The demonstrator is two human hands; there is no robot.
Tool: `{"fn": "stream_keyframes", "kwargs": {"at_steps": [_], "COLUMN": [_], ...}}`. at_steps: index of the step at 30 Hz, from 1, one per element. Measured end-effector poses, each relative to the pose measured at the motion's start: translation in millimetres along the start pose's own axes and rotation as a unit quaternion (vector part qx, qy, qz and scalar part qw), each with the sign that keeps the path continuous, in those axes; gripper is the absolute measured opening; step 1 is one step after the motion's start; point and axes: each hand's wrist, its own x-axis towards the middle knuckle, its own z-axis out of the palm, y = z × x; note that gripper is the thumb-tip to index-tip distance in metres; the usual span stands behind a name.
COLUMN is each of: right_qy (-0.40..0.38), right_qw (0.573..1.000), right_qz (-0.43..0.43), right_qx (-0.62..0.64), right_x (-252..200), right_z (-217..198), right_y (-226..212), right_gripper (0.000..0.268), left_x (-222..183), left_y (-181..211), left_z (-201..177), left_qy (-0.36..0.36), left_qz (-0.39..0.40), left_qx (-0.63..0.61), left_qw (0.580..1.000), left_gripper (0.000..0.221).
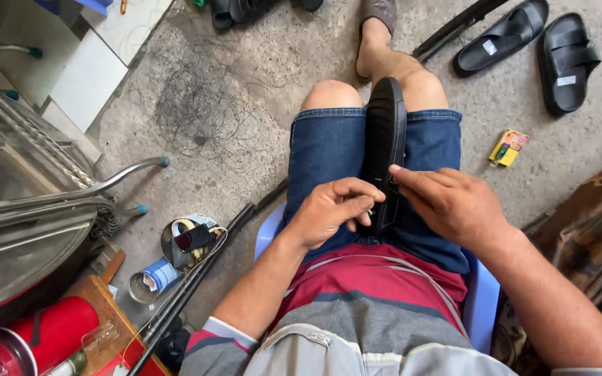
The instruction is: A person is hand-sewing a black shoe sole using a needle and thread while sitting on a small stool.
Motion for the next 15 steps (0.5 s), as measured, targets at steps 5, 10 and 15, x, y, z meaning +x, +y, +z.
{"fn": "stream_keyframes", "kwargs": {"at_steps": [5, 10, 15], "right_qy": [0.006, 0.004, -0.020], "right_qw": [1.000, 1.000, 1.000], "right_qz": [0.017, 0.018, -0.002], "right_qx": [0.005, 0.001, -0.017], "right_x": [0.2, 2.1, 7.2], "right_z": [4.8, 2.2, -5.7], "right_y": [1.1, -3.2, -5.4], "right_gripper": [0.032, 0.035, 0.041], "left_x": [12.2, 9.2, 3.8], "left_y": [-0.7, -5.1, 18.0], "left_z": [-10.3, 1.2, 18.5], "left_qy": [0.119, 0.076, 0.039], "left_qz": [0.103, 0.110, 0.172], "left_qx": [0.547, 0.569, 0.589], "left_qw": [0.822, 0.811, 0.789], "left_gripper": [0.027, 0.029, 0.046]}}
